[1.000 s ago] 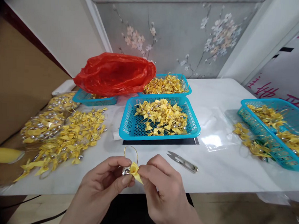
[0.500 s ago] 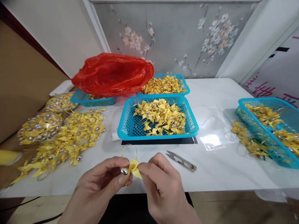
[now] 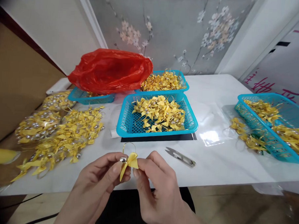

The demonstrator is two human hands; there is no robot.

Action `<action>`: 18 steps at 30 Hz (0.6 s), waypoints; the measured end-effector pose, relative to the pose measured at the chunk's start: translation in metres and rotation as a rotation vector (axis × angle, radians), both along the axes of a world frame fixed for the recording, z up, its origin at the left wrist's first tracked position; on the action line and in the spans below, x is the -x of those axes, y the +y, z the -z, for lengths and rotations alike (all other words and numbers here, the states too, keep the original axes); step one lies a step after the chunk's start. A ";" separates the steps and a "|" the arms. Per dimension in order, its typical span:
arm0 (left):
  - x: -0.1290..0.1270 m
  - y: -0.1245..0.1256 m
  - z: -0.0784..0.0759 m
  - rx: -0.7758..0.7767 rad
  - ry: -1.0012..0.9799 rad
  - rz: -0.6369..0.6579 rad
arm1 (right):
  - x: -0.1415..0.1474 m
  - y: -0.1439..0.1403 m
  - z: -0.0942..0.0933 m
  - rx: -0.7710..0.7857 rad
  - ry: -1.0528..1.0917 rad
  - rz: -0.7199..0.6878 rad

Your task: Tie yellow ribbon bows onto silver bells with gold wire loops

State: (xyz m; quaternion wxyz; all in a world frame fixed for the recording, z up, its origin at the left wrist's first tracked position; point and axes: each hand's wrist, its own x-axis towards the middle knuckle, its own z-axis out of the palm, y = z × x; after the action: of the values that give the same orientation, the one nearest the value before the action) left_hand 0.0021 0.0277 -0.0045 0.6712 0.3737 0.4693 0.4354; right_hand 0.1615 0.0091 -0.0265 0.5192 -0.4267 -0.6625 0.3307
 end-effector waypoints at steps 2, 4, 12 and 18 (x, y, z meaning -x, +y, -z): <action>0.000 0.000 -0.001 0.003 -0.004 -0.006 | 0.000 0.000 -0.001 -0.004 0.000 -0.001; 0.000 0.000 -0.001 0.002 -0.008 -0.005 | 0.001 0.001 -0.001 -0.008 0.001 0.003; 0.002 -0.001 0.000 -0.057 -0.001 0.094 | 0.003 0.000 0.001 -0.079 -0.014 0.024; 0.002 -0.001 -0.003 -0.255 0.168 0.024 | 0.003 0.001 0.009 -0.209 -0.046 0.103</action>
State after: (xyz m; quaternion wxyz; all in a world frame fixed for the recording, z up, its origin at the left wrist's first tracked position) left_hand 0.0005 0.0271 -0.0013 0.5820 0.4966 0.4601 0.4505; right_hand 0.1587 0.0100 -0.0359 0.5618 -0.4112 -0.6824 0.2227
